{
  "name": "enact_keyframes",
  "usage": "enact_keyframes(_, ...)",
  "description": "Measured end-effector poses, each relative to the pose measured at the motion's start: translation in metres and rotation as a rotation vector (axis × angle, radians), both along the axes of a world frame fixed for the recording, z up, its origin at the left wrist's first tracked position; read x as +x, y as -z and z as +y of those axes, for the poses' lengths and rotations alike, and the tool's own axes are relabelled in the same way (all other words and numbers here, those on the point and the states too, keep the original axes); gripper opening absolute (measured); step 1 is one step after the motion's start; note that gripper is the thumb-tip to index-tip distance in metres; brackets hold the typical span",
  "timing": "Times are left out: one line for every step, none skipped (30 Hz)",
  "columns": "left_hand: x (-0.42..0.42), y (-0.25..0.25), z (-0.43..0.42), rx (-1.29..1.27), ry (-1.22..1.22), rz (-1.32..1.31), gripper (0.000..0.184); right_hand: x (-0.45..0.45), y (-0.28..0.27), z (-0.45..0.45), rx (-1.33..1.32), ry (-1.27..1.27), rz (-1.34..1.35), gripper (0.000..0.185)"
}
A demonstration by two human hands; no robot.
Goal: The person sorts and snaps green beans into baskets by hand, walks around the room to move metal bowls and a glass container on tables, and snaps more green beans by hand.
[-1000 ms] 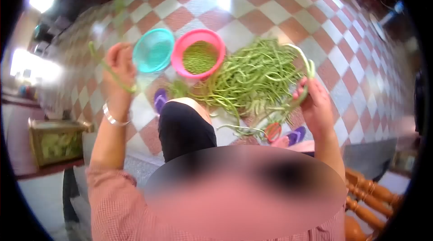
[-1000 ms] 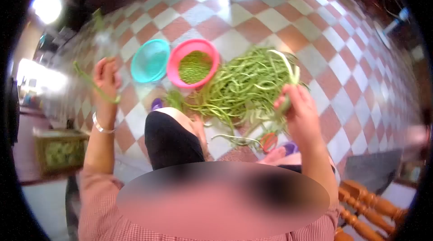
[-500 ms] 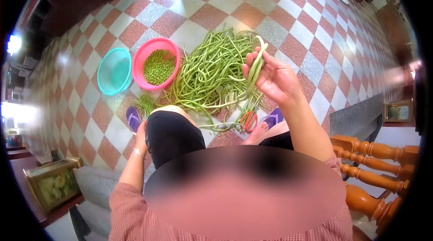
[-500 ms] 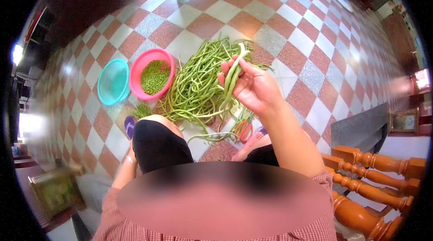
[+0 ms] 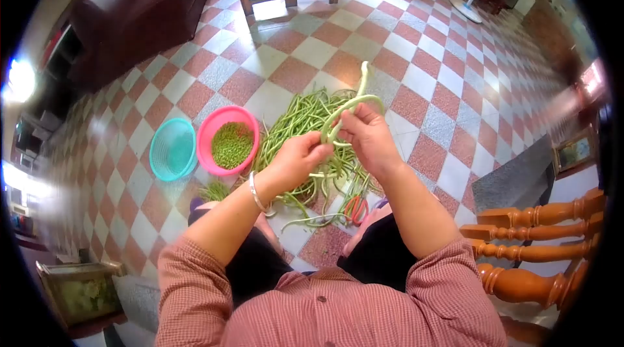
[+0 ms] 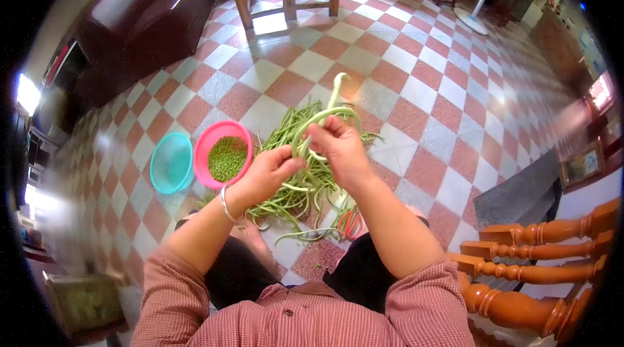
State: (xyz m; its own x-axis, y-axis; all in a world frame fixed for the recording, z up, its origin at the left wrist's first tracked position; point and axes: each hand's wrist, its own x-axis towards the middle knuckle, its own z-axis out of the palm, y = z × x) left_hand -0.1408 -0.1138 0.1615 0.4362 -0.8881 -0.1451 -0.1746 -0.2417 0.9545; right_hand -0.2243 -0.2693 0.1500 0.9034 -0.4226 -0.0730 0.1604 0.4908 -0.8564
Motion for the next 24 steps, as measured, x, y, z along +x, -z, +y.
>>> enact_keyframes(0.003,0.000,-0.001,-0.095,-0.014,0.124,0.024,-0.001,-0.003,-0.005,0.041,0.029,-0.013,0.010)
enact_keyframes(0.003,-0.001,0.000,-0.184,-0.031,0.258,0.022,-0.003,-0.007,-0.008,0.086,0.057,-0.017,0.010)
enact_keyframes(0.007,-0.003,0.004,-0.160,0.066,0.417,0.020,-0.005,-0.008,-0.008,0.133,0.079,-0.016,0.010)
enact_keyframes(0.007,-0.001,0.009,-0.140,0.158,0.489,0.020,-0.004,-0.007,-0.008,0.176,0.143,0.013,0.014)
enact_keyframes(0.009,-0.002,0.010,-0.128,0.251,0.551,0.020,-0.001,-0.003,-0.014,0.215,0.163,0.016,0.015)
enact_keyframes(0.005,-0.004,0.010,-0.121,0.247,0.649,0.019,0.002,0.005,-0.023,0.256,0.183,0.016,0.016)
enact_keyframes(0.007,-0.010,0.010,-0.083,0.236,0.643,0.019,0.002,0.012,-0.031,0.304,0.208,0.020,0.017)
enact_keyframes(0.010,-0.015,0.010,-0.041,0.227,0.644,0.020,0.001,0.013,-0.041,0.292,0.246,0.073,0.022)
enact_keyframes(0.012,-0.017,0.009,0.000,0.218,0.645,0.020,-0.003,0.016,-0.041,0.334,0.212,0.081,0.023)
enact_keyframes(0.013,-0.011,0.007,-0.036,0.152,0.711,0.024,-0.005,0.014,-0.039,0.371,0.174,0.083,0.024)
enact_keyframes(0.013,-0.008,0.002,-0.007,0.115,0.680,0.025,-0.004,0.012,-0.035,0.408,0.125,0.084,0.025)
enact_keyframes(0.012,-0.007,-0.002,0.024,0.057,0.640,0.026,-0.004,0.014,-0.022,0.429,-0.031,0.116,0.026)
enact_keyframes(0.014,-0.005,-0.002,0.061,-0.028,0.596,0.027,-0.004,0.014,-0.006,0.375,-0.084,0.161,0.022)
enact_keyframes(0.014,0.010,-0.007,0.101,-0.053,0.412,0.027,-0.001,0.010,0.008,0.227,-0.100,0.226,0.019)
enact_keyframes(0.014,0.026,-0.012,0.156,-0.075,0.238,0.028,0.002,0.016,0.012,0.053,-0.087,0.213,0.018)
enact_keyframes(0.013,0.032,-0.012,0.136,-0.068,0.153,0.027,0.005,0.025,0.007,-0.078,-0.040,0.288,0.019)
enact_keyframes(0.014,0.036,-0.011,0.111,-0.042,0.065,0.026,0.008,0.032,0.001,-0.089,-0.036,0.210,0.019)
enact_keyframes(0.015,0.033,-0.008,0.108,-0.050,-0.017,0.026,0.010,0.028,-0.003,-0.110,-0.011,0.204,0.019)
enact_keyframes(0.015,0.030,-0.008,0.102,-0.049,-0.097,0.026,0.012,0.023,-0.006,-0.032,0.074,0.169,0.020)
enact_keyframes(0.018,0.038,-0.007,0.048,-0.053,-0.192,0.025,0.013,0.018,-0.013,-0.005,0.115,0.133,0.019)
enact_keyframes(0.022,0.047,-0.002,0.097,-0.065,-0.210,0.026,0.013,0.015,-0.019,0.024,0.163,0.100,0.019)
enact_keyframes(0.027,0.047,0.006,0.142,-0.067,-0.227,0.026,0.014,0.015,-0.021,0.092,0.141,0.062,0.018)
enact_keyframes(0.031,0.047,0.010,0.175,-0.052,-0.244,0.027,0.012,0.013,-0.028,0.152,0.138,0.024,0.017)
enact_keyframes(0.034,0.057,0.012,0.215,-0.071,-0.365,0.030,0.006,0.010,-0.041,0.197,0.155,-0.017,0.015)
